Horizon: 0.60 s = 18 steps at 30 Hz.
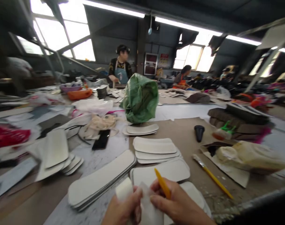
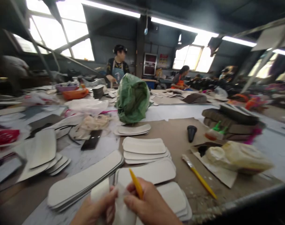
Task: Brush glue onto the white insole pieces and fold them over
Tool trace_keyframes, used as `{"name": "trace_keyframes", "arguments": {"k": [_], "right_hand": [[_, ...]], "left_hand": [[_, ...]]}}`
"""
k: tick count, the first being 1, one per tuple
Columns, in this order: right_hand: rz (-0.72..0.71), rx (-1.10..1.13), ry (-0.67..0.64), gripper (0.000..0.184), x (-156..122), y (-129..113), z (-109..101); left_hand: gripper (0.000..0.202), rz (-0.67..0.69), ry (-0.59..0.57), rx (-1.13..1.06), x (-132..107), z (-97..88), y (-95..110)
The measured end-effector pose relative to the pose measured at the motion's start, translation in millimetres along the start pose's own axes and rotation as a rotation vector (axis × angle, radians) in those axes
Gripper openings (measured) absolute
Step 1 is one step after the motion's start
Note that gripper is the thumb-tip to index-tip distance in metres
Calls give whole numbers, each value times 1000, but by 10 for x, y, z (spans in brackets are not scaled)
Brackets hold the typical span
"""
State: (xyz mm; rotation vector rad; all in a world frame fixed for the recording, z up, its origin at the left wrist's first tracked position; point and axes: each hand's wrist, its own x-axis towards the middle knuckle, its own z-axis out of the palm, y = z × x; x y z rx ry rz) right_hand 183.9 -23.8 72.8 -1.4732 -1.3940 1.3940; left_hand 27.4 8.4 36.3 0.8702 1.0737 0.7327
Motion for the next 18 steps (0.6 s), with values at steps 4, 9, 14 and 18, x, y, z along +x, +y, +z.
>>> {"name": "trace_keyframes", "arguments": {"k": [4,9,14,18], "right_hand": [[48,53,-133,22,37,-18,-68],[8,-104,-115,30,-10,19,-100],[28,-273,-111,39,-64,38,-248],[102,-446,-111,38,-1,12,-521]], "left_hand": [[39,63,-77,-113,28,20,55],[34,33,-37,-126,2,63,81],[37,15,-118,-68,25,-45,-47],[39,86,107,73,239,-189,-118]]}}
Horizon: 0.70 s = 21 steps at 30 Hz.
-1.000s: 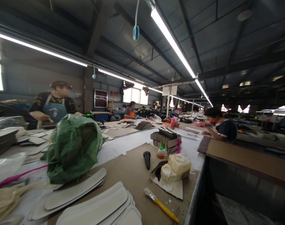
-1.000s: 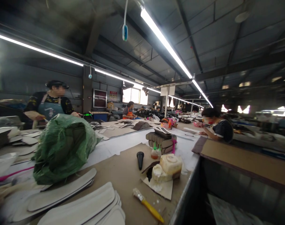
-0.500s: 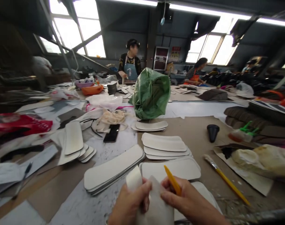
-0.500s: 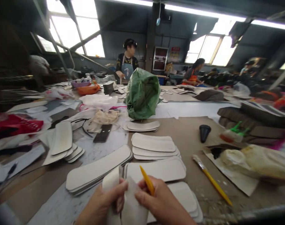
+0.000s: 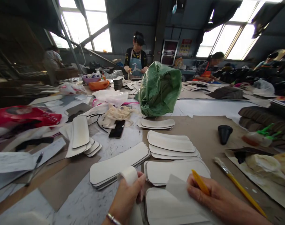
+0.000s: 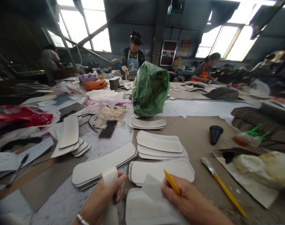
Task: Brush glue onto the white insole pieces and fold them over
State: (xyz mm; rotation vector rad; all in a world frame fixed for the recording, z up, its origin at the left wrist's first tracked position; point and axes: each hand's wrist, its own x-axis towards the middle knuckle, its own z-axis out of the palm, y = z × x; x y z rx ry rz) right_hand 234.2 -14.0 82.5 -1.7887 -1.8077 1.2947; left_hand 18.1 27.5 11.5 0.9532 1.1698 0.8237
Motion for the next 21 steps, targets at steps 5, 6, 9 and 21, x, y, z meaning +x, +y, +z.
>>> {"name": "trace_keyframes", "arguments": {"k": [5,6,9,21], "right_hand": [[30,-219,-15,22,321,65,-132],[11,-196,-44,20,407,62,-123],[-42,-91,-144,17,656,33,-71],[18,-213,-154,15,1150,130,38]], "left_hand": [[37,-36,26,143,294,-11,-95],[38,-51,11,167,332,-1,-112],[44,-105,-61,188,412,20,-147],[32,-186,-132,153,504,4,-98]]}}
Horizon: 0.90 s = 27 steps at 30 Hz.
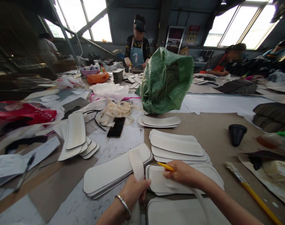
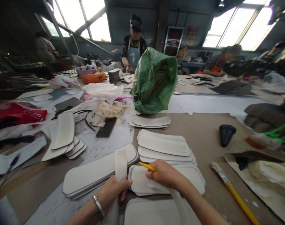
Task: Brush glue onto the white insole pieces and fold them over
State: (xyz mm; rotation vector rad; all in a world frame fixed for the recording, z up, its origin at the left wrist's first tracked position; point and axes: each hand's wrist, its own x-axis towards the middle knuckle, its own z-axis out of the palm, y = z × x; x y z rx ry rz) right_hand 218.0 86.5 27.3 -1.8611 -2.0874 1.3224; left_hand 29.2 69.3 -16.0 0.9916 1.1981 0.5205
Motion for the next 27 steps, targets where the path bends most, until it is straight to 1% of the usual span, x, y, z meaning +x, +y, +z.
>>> {"name": "trace_keyframes", "arguments": {"k": [7,12,17,19,21,25,27], "right_hand": [[0,-57,2,15,25,15,19],[5,-112,3,16,51,1,28],[31,-183,33,15,22,-72,52],[71,-218,54,15,-89,-57,13],[129,-251,84,16,-280,35,-68],[227,-256,183,17,-734,390,-267],[280,-277,252,19,-877,541,-312]], "left_hand": [[30,-12,15,-4,-15,4,29],[38,-47,55,30,52,12,30],[21,-44,115,105,152,46,31],[21,-35,123,118,164,48,10],[25,-21,121,124,158,38,-24],[30,-4,129,149,143,11,-91],[30,2,139,170,141,10,-102]]}}
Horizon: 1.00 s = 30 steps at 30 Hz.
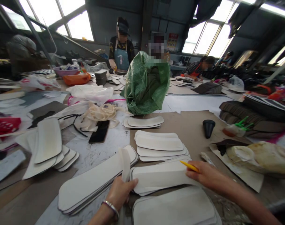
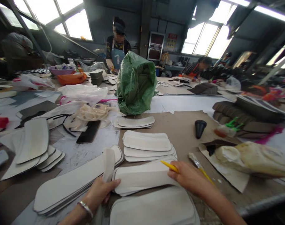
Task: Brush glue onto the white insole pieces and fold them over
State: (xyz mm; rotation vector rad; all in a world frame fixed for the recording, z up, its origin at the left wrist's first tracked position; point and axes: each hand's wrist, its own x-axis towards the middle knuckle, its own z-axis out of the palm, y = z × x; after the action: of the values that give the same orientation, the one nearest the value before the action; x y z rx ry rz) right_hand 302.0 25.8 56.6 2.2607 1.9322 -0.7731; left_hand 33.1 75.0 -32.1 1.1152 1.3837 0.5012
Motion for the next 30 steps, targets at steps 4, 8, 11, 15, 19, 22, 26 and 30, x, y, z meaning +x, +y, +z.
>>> {"name": "trace_keyframes", "arguments": {"k": [4,8,11,15,19,22,26,30], "right_hand": [[140,-200,114,21,-32,42,76],[202,-291,160,20,35,-117,137],[202,-324,156,17,103,-159,132],[188,-344,141,16,183,-123,128],[180,-347,129,16,234,-60,153],[171,-341,127,16,262,-25,181],[169,-318,129,15,277,-4,199],[199,-304,206,13,212,82,160]], "left_hand": [[32,21,7,44,-34,12,27],[33,10,23,112,-86,18,63],[34,-6,34,151,-115,25,84],[34,-24,43,169,-148,43,118],[34,-32,68,169,-169,64,129],[35,-56,86,164,-160,75,113],[34,-65,92,188,-132,83,82],[38,-67,69,192,-130,86,65]]}}
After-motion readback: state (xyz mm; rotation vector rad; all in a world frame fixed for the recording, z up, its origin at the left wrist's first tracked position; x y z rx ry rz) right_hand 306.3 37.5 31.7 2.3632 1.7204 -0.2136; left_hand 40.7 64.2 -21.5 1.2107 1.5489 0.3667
